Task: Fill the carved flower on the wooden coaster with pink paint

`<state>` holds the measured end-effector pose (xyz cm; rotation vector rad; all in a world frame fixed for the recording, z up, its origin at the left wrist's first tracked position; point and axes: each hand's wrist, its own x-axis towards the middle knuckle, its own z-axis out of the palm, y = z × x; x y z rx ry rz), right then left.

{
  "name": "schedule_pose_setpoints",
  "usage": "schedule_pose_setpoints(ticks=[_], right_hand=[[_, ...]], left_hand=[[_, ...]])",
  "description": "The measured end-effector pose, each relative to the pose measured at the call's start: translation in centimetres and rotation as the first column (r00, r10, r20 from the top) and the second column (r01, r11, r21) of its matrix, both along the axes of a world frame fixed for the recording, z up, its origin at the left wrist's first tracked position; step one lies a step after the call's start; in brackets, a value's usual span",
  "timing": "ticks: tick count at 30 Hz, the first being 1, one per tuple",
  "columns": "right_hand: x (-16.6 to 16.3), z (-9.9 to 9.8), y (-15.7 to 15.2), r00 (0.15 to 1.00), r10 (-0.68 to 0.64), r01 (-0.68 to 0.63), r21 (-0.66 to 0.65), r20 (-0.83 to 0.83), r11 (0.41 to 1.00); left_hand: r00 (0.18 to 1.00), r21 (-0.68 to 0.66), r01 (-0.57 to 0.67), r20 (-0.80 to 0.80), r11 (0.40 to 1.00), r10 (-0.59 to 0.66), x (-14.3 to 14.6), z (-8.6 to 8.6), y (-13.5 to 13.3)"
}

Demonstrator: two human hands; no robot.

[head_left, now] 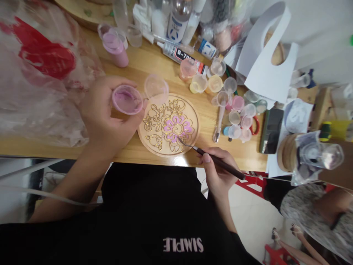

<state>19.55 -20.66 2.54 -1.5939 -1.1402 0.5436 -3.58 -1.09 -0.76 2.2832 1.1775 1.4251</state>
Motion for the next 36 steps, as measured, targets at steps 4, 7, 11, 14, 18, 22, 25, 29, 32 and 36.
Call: schedule_pose_setpoints(ticks=[4, 7, 11, 14, 18, 22, 25, 29, 32, 36], right_hand=[[0.0, 0.0, -0.1, 0.999, 0.002, -0.001, -0.018, 0.043, 1.0], [0.0, 0.0, 0.0, 0.998, -0.012, 0.012, -0.012, 0.062, 1.0], [-0.1, 0.1, 0.0, 0.999, -0.016, 0.016, 0.006, 0.036, 1.0], [-0.1, 0.2, 0.1, 0.999, -0.014, 0.014, -0.008, 0.049, 1.0], [-0.1, 0.3, 0.0, 0.998, -0.003, 0.004, -0.026, 0.066, 1.0], [-0.1, 0.2, 0.0, 0.999, -0.005, 0.006, -0.013, 0.04, 1.0], [-0.1, 0.2, 0.1, 0.999, -0.011, 0.011, 0.0, 0.031, 1.0], [-0.1, 0.3, 0.1, 0.998, -0.035, 0.035, -0.008, 0.054, 0.999], [-0.1, 0.3, 0.1, 0.998, -0.03, 0.031, -0.012, 0.059, 0.999], [-0.1, 0.2, 0.1, 0.998, -0.01, 0.01, -0.008, 0.062, 1.0]], left_hand=[[0.999, -0.059, 0.032, 0.046, 0.998, -0.029, 0.0, -0.1, 0.0], [0.999, -0.036, 0.038, 0.04, 0.999, -0.036, 0.0, 0.0, 0.0], [1.0, 0.005, 0.021, 0.011, 1.0, -0.021, 0.1, 0.1, -0.1], [1.0, -0.031, 0.013, 0.002, 0.999, -0.013, 0.0, -0.4, -0.1], [0.999, -0.069, 0.033, 0.007, 0.997, -0.033, -0.3, -0.8, 0.1], [0.998, 0.002, 0.048, -0.04, 0.999, -0.048, -0.4, -0.3, 0.2], [1.0, -0.006, 0.029, -0.011, 1.0, -0.029, -0.2, -0.3, 0.2], [0.999, -0.049, -0.034, 0.017, 0.998, 0.035, 0.0, -1.2, 0.2], [0.998, -0.093, -0.044, 0.038, 0.995, 0.048, 0.1, -1.4, 0.1], [0.999, -0.104, -0.029, 0.03, 0.994, 0.032, 0.2, -0.7, 0.0]])
